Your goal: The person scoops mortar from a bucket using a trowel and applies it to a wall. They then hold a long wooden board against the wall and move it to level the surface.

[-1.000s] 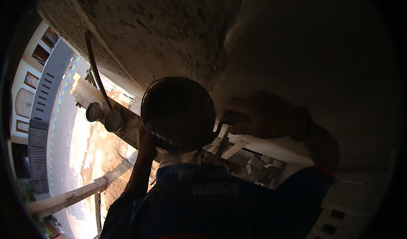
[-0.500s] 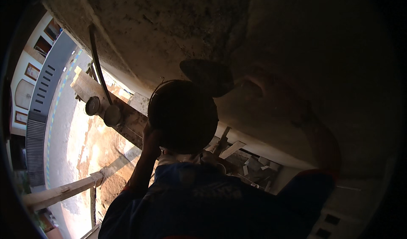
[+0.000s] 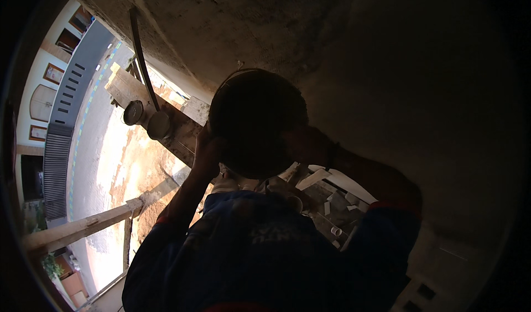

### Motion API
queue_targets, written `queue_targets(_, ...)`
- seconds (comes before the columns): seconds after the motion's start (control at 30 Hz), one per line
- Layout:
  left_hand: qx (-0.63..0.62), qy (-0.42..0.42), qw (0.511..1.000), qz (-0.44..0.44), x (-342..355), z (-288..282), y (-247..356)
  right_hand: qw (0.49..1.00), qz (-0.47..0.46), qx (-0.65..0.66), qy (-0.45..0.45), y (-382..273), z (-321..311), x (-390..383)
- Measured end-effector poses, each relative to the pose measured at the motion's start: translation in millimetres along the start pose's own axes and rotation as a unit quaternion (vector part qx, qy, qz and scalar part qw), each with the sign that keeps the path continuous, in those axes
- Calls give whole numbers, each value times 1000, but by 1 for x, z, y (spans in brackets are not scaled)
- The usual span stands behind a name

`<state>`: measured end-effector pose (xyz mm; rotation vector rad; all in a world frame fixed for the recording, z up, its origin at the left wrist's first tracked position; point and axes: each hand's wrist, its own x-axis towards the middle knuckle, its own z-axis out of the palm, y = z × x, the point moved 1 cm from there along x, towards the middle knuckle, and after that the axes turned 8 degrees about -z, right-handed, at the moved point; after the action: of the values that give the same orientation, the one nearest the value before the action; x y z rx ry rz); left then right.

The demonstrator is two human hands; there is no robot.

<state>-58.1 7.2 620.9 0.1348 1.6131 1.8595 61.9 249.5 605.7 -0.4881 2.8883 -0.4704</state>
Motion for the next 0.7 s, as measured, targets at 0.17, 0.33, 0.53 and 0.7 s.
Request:
queue_targets(0.17, -26, 10, 1000, 15, 3, -26, -12, 964, -59, 227, 128, 0, -4, -4)
queue_targets(0.33, -63, 31, 997, 17, 3, -36, -10, 995, 34, 85, 37, -17, -57, 12)
queue_targets(0.53, -75, 65, 995, 26, -6, -51, 2, 994, -4, 89, 67, -48, -138, 26)
queue_targets(0.7, -100, 124, 986, 38, -18, -70, 2, 986, -84, 142, 5, -74, -201, 44)
